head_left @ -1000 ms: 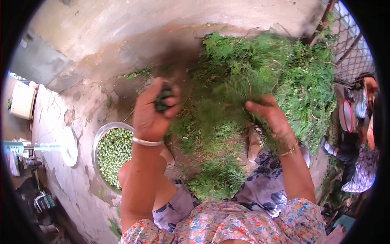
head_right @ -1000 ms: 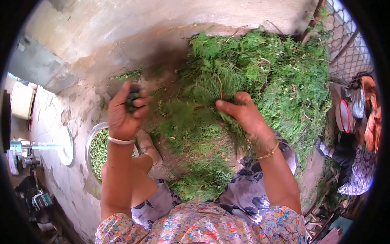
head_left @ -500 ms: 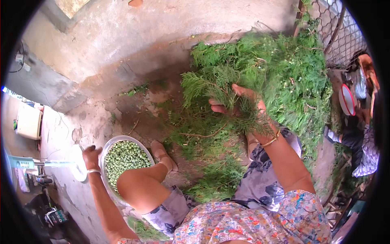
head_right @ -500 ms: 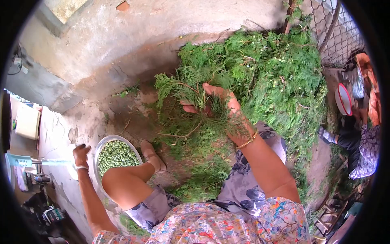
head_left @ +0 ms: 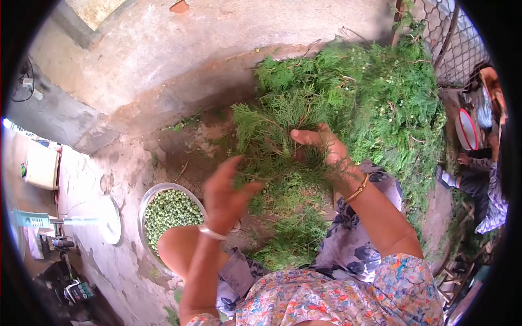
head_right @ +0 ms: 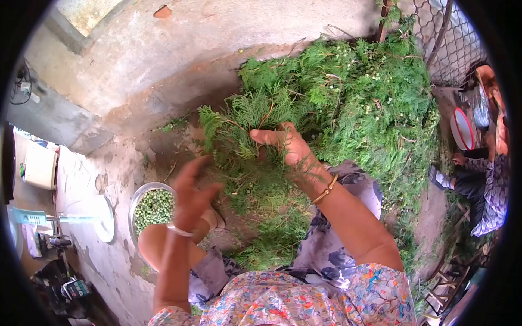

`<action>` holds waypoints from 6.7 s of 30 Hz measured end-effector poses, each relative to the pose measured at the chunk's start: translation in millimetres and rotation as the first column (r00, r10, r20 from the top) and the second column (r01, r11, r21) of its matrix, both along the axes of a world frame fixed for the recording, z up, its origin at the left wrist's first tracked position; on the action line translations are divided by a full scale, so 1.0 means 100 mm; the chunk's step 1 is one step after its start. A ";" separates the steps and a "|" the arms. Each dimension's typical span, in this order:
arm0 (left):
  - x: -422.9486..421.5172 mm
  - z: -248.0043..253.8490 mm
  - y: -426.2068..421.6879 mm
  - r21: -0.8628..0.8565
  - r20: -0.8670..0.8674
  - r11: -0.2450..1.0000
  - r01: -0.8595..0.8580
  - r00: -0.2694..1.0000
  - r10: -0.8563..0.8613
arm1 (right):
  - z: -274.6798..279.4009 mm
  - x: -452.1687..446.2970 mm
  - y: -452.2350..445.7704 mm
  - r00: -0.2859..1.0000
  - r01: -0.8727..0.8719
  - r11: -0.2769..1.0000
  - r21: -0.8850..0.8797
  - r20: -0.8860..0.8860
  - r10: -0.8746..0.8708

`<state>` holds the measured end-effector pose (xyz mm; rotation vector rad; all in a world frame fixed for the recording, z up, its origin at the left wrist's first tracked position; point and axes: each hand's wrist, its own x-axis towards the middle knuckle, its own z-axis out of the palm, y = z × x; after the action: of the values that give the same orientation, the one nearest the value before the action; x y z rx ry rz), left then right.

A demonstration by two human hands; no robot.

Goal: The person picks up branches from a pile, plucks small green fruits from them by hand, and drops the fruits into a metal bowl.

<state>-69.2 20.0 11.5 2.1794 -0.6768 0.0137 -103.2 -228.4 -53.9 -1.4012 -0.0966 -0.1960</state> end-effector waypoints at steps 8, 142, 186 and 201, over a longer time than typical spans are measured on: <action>-0.18 -0.33 -0.72 -0.505 -0.464 0.839 -0.205 0.883 -0.064 | 0.79 0.05 0.07 0.936 0.142 0.788 0.600 -0.341 0.091; 0.66 0.14 -0.49 -0.438 -0.600 0.897 -0.061 0.763 -0.240 | 0.69 0.30 0.06 0.909 0.072 0.951 0.302 -0.413 0.062; 0.62 -0.06 -0.55 -0.654 -0.751 0.630 -0.419 0.260 -0.607 | 0.59 0.32 -0.14 0.807 0.361 0.759 0.543 -0.589 0.037; 0.43 -0.24 -0.85 -0.361 -0.694 0.933 0.003 0.667 -0.271 | 0.51 0.31 0.05 0.794 0.476 0.722 0.502 -0.598 -0.107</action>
<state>-26.3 -65.5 -12.8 1.5847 -0.3212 -0.7562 -72.0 -223.5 -2.8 -0.7245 0.6357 -0.0877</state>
